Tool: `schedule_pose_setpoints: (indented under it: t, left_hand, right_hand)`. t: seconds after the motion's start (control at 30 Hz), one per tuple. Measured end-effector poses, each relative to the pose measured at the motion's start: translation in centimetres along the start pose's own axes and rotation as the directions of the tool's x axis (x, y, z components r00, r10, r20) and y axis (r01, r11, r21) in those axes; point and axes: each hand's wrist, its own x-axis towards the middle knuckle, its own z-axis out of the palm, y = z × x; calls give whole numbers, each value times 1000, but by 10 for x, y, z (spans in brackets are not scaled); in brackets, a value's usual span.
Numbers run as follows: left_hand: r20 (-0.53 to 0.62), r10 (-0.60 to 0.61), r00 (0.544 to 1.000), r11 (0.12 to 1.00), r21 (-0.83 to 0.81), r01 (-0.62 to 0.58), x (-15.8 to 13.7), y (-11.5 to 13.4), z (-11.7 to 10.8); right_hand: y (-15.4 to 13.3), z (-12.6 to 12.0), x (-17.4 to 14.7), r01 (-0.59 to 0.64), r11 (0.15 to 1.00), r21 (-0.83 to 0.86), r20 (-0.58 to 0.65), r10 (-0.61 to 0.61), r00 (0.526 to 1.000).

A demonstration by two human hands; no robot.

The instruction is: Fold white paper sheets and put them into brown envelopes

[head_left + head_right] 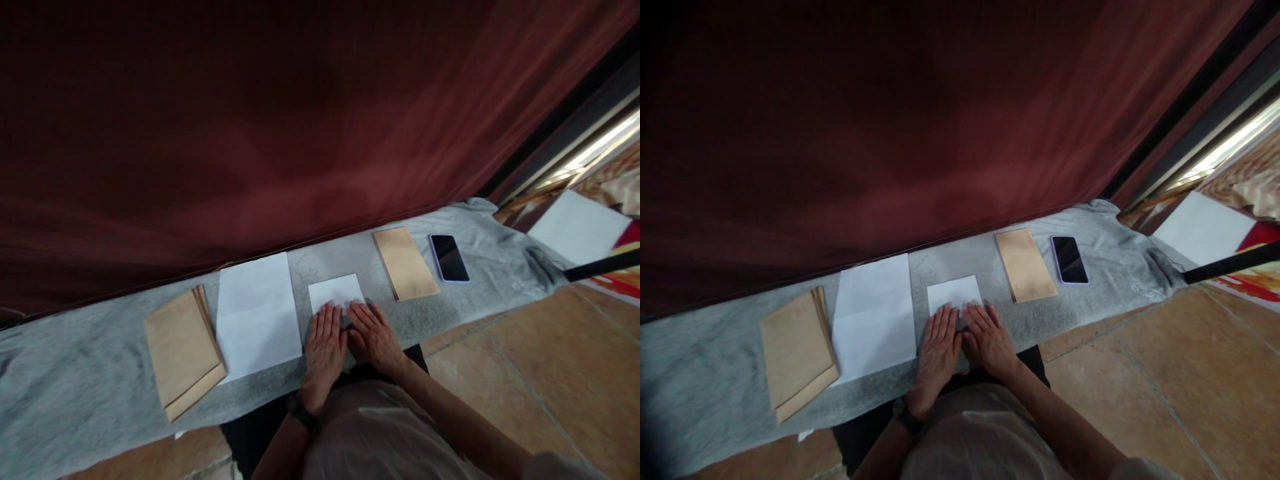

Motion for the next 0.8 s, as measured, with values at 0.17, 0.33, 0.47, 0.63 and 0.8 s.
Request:
schedule_pose_setpoints:
  t: [0.17, 0.33, 0.47, 0.63, 0.8]
  left_hand:
    - [5, 15, 1000, 1000, 3, -15, -4, -1, 0]
    - [-31, -22, 999, 1000, -8, 21, -7, -2, 0]
    - [-32, -48, 998, 999, -16, 48, -11, -1, 1]
    - [-23, -41, 999, 999, -3, 41, -10, 0, 0]
    - [-18, -40, 999, 999, 16, 40, -10, 0, -1]
  right_hand:
    - [-8, 5, 1, 1, 1000, 2, 11, -1, 1000]
    - [10, 4, -9, -65, 996, -57, -33, 63, 997]
    - [17, 0, -13, -113, 991, -70, -39, 111, 993]
    - [12, -1, 12, -123, 991, -44, -59, 120, 991]
    - [11, 9, 49, -38, 999, -11, 7, 38, 999]
